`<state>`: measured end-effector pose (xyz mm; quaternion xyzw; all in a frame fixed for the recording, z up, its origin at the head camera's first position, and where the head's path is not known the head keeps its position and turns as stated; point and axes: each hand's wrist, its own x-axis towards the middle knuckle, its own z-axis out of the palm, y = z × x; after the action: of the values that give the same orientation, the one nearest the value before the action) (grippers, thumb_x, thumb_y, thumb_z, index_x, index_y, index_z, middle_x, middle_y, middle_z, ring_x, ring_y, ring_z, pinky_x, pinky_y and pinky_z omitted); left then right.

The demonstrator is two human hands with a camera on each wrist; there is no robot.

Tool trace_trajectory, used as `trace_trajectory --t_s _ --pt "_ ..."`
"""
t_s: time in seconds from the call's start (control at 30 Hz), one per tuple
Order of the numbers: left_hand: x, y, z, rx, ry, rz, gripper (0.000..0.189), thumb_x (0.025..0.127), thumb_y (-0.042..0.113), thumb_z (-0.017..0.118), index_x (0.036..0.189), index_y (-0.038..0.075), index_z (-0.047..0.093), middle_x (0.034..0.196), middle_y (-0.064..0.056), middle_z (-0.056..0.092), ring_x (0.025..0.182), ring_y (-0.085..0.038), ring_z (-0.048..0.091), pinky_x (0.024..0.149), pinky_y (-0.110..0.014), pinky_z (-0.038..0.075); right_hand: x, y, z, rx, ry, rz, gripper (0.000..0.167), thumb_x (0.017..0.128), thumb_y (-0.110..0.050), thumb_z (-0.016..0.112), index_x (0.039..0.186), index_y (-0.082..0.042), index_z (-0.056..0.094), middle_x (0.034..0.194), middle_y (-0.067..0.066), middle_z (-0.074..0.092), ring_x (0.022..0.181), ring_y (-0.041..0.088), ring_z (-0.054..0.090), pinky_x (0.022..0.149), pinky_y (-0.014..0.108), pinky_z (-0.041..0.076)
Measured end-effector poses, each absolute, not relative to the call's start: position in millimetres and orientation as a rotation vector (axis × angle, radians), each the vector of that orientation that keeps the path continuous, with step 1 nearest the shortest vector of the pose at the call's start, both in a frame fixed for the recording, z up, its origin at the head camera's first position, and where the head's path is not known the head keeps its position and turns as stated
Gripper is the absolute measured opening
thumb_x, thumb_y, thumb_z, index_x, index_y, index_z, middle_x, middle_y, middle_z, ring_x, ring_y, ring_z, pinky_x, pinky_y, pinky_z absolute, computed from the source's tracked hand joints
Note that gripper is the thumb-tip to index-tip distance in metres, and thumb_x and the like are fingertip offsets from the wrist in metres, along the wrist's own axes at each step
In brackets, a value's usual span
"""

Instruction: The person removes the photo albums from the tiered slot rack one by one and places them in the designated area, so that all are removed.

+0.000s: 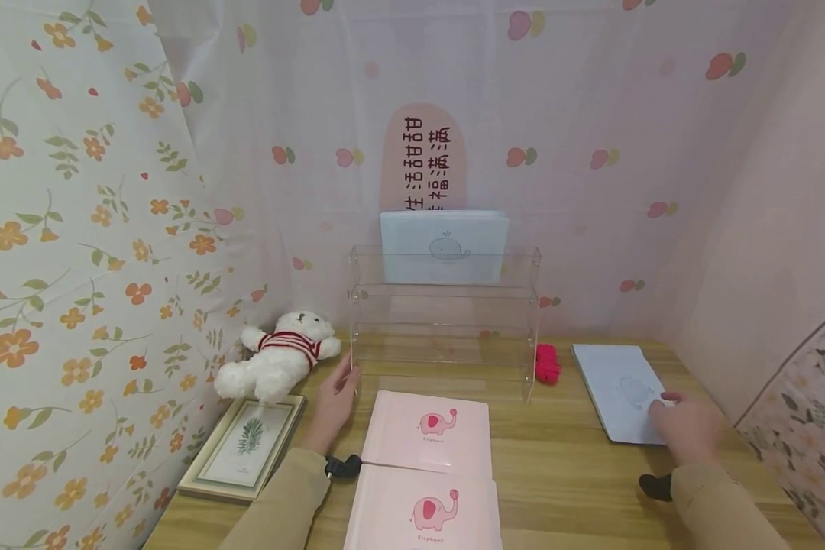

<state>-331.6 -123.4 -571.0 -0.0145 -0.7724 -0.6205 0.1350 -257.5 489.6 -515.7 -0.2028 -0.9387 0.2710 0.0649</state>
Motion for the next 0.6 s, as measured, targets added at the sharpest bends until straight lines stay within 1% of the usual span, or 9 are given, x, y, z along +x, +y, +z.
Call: trace_trajectory --t_s 0.03,0.1,0.17,0.23,0.3,0.43,0.53,0.6 --pt "-332 -123 -571 -0.045 -2.236 -1.795 0.048 0.113 0.022 0.065 0.161 0.018 0.059 0.156 -0.016 0.066 0.137 -0.043 0.069 0.113 -0.057 0.058 -260 483 -511 -0.555 -2.836 0.759 0.056 0.105 -0.028 0.049 0.138 0.016 0.059 0.138 0.048 0.055 0.112 0.059 0.061 0.074 0.046 0.048" --pt "-331 -122 -571 -0.047 -2.232 -1.789 0.048 0.113 0.022 0.065 0.16 0.018 0.06 0.155 -0.017 0.066 0.136 -0.043 0.069 0.113 -0.058 0.058 -265 465 -501 -0.459 -2.805 0.735 0.054 0.107 -0.028 0.048 0.138 0.015 0.059 0.14 0.048 0.053 0.117 0.061 0.057 0.079 0.056 0.051" --pt "-332 -123 -572 -0.047 -2.236 -1.781 0.047 0.113 0.023 0.065 0.16 0.018 0.06 0.155 -0.017 0.067 0.136 -0.043 0.069 0.113 -0.058 0.057 -273 442 -487 -0.355 -2.745 0.787 0.052 0.11 -0.028 0.05 0.14 0.014 0.058 0.143 0.049 0.048 0.124 0.064 0.05 0.087 0.065 0.05" --pt "-332 -123 -573 -0.05 -2.246 -1.779 0.048 0.113 0.025 0.065 0.161 0.018 0.059 0.155 -0.017 0.066 0.136 -0.043 0.069 0.114 -0.058 0.057 -281 419 -472 -0.256 -2.674 0.805 0.05 0.111 -0.028 0.051 0.141 0.012 0.059 0.145 0.046 0.048 0.129 0.063 0.047 0.092 0.07 0.048" --pt "-332 -122 -574 -0.057 -2.257 -1.776 0.049 0.114 0.027 0.064 0.161 0.018 0.058 0.156 -0.017 0.066 0.137 -0.043 0.068 0.115 -0.058 0.056 -288 397 -454 -0.164 -2.611 0.829 0.048 0.112 -0.027 0.053 0.142 0.01 0.06 0.144 0.042 0.049 0.131 0.061 0.047 0.095 0.073 0.046" --pt "-332 -122 -576 -0.075 -2.244 -1.777 0.05 0.113 0.028 0.064 0.161 0.015 0.058 0.157 -0.017 0.065 0.138 -0.044 0.068 0.116 -0.059 0.055 -303 360 -417 -0.039 -2.52 0.845 0.05 0.114 -0.032 0.054 0.143 0.007 0.061 0.142 0.036 0.056 0.129 0.056 0.055 0.103 0.074 0.048" --pt "-333 -123 -576 -0.081 -2.221 -1.789 0.05 0.113 0.027 0.065 0.161 0.016 0.058 0.156 -0.018 0.065 0.137 -0.044 0.068 0.115 -0.059 0.056 -315 338 -388 0.027 -2.486 0.891 0.054 0.114 -0.038 0.055 0.146 0.005 0.059 0.146 0.034 0.06 0.131 0.056 0.057 0.111 0.074 0.047" --pt "-333 -124 -577 -0.076 -2.218 -1.791 0.049 0.113 0.027 0.065 0.161 0.017 0.059 0.155 -0.018 0.066 0.136 -0.043 0.069 0.114 -0.058 0.057 -322 325 -370 0.058 -2.49 0.907 0.058 0.114 -0.043 0.055 0.149 0.004 0.057 0.151 0.033 0.059 0.135 0.055 0.058 0.114 0.074 0.047"
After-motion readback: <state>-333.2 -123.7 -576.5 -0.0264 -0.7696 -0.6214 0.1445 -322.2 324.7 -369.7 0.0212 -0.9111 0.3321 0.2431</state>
